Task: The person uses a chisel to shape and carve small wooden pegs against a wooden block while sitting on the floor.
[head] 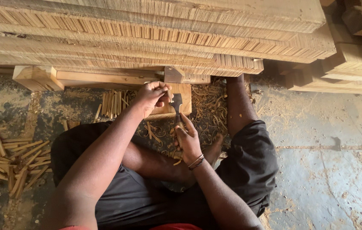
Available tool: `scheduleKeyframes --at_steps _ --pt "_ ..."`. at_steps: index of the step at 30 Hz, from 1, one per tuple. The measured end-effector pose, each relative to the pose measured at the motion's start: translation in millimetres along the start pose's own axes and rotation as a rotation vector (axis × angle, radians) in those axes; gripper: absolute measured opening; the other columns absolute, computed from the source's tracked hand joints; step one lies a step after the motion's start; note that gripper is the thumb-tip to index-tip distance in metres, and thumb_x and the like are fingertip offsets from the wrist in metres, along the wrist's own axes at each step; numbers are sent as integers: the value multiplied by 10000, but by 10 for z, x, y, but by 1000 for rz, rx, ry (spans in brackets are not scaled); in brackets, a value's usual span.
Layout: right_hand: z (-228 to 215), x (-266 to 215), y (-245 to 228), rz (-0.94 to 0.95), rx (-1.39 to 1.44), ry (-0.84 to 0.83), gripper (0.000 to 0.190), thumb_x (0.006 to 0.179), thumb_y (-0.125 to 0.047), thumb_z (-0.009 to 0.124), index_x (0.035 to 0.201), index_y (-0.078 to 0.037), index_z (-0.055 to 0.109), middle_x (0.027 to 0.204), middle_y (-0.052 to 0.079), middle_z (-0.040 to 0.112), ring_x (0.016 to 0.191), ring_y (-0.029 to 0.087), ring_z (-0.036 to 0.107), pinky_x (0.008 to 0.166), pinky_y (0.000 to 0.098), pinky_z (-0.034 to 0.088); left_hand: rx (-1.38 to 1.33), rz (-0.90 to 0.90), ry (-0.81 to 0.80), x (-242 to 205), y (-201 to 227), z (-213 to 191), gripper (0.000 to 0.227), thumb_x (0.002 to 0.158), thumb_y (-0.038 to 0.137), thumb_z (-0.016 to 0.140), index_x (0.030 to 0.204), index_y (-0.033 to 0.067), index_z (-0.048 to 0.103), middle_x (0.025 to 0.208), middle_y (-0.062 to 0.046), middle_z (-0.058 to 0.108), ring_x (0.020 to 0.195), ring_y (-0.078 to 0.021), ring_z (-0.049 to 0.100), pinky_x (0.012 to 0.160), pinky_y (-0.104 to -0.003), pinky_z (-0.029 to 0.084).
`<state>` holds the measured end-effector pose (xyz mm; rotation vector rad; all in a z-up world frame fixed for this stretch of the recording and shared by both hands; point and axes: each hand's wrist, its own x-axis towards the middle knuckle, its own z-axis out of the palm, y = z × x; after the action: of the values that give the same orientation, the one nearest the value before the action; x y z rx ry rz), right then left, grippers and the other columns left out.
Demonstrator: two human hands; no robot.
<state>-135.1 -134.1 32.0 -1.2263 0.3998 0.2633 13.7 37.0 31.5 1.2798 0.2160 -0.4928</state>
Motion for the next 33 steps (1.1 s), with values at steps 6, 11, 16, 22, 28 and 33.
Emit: scheduleKeyframes --at_steps 6,11,16,22,28,33 --pt "-14 7 -13 -8 2 -16 655 968 -104 594 1588 -188 399 777 12 641 508 69 513 401 201 374 -4 6 -54 50 -1 -3 125 1010 132 618 1083 109 718 966 -110 786 739 -140 739 538 -242 556" --pt "-26 13 -1 -8 -4 -16 651 972 -112 596 1588 -182 395 780 15 644 517 70 522 401 200 375 -23 -7 -55 57 -12 -4 126 1001 116 612 1074 112 714 995 -91 788 795 -137 758 548 -242 553" --pt "-19 -4 -41 -18 -32 -18 653 978 -103 606 1592 -181 397 812 21 655 531 74 525 409 204 382 213 14 -33 1 106 -60 107 980 138 645 1052 110 718 972 -90 775 764 -155 739 573 -273 587" --pt "-35 -84 -84 30 94 -27 620 960 -124 582 1557 -191 427 839 38 693 532 81 529 388 200 353 1251 158 211 -177 471 -775 114 861 101 697 926 117 789 937 -132 780 832 -284 734 721 -418 571" --pt "-36 -21 -72 23 115 -55 597 978 -104 569 1555 -191 444 814 30 629 541 97 535 386 214 360 1434 -116 453 -149 485 -1420 139 916 96 675 1003 17 749 1069 -239 729 982 -372 717 852 -474 575" --pt "13 16 -33 -7 75 -38 592 984 -95 563 1559 -182 449 819 26 616 545 102 525 401 211 357 1462 -140 482 134 268 -1473 173 929 82 661 1077 27 730 1095 -218 749 1017 -357 732 887 -474 590"
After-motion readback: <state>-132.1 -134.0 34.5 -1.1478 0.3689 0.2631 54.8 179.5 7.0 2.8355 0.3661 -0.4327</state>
